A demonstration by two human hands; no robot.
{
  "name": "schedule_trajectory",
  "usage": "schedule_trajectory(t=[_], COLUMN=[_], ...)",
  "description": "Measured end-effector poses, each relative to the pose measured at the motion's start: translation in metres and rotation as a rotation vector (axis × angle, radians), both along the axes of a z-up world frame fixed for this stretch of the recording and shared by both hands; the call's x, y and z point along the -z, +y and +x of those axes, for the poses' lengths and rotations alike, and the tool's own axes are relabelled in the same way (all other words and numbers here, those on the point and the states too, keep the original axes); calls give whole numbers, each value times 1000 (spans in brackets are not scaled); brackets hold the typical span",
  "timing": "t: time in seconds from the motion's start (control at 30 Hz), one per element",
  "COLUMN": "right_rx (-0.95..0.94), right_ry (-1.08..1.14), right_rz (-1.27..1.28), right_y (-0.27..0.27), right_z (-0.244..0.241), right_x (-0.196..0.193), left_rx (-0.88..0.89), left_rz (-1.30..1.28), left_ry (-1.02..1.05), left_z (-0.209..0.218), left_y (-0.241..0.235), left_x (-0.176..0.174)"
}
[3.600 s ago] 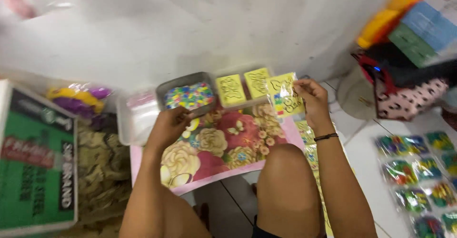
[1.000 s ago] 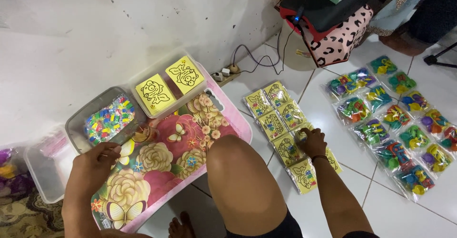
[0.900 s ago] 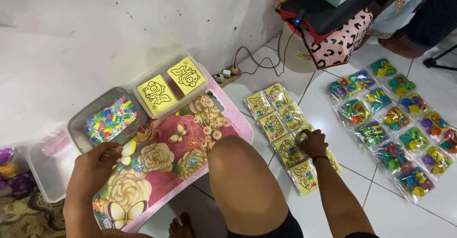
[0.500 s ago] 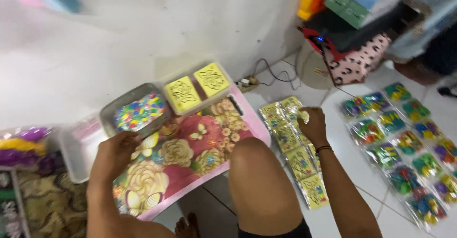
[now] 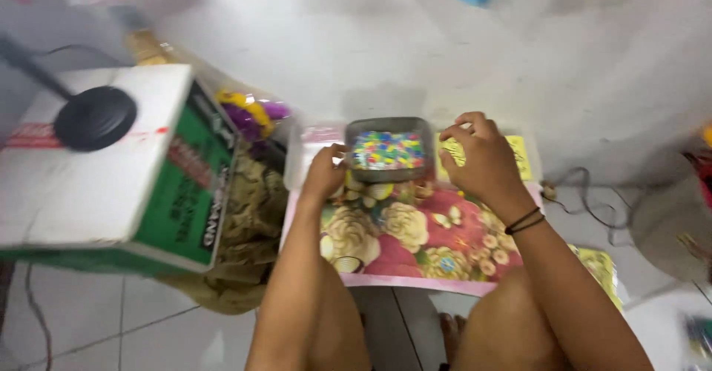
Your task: The person sits on the floor and packs small craft kits. They place a yellow card with a cartoon character and a handful of colorful beads into a clear plastic bag, then seal it. The person repeats this process for multiple kits, arranging the finished packages on the floor.
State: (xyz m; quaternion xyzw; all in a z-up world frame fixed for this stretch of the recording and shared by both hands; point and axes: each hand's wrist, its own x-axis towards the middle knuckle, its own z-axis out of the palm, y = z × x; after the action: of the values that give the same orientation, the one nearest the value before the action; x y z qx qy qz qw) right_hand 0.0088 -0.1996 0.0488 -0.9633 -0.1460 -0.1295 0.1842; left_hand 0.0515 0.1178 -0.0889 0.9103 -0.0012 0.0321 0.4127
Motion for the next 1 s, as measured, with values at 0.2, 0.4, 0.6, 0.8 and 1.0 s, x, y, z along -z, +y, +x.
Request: schedule_trajectory(t=[0.2, 0.4, 0.6, 0.8, 1.0], right_rx=[-117, -176, -198, -214, -222], right_ry=[-156, -413, -435, -278, -189], right_rz=[-431, -487, -516, -524, -529], right_y=[72, 90, 96, 98, 99], right_z=[30, 30, 24, 22, 17], right_x=[64, 126, 109, 107, 97], left_rx=[-90, -11, 10, 35, 9], left_rz=[181, 349, 416, 504, 477], left_ry=[137, 369, 573, 541, 420], left_z=[23, 27, 27, 38, 33], left_y=[23, 22, 16, 17, 18], left_x=[37, 29, 29, 50, 38])
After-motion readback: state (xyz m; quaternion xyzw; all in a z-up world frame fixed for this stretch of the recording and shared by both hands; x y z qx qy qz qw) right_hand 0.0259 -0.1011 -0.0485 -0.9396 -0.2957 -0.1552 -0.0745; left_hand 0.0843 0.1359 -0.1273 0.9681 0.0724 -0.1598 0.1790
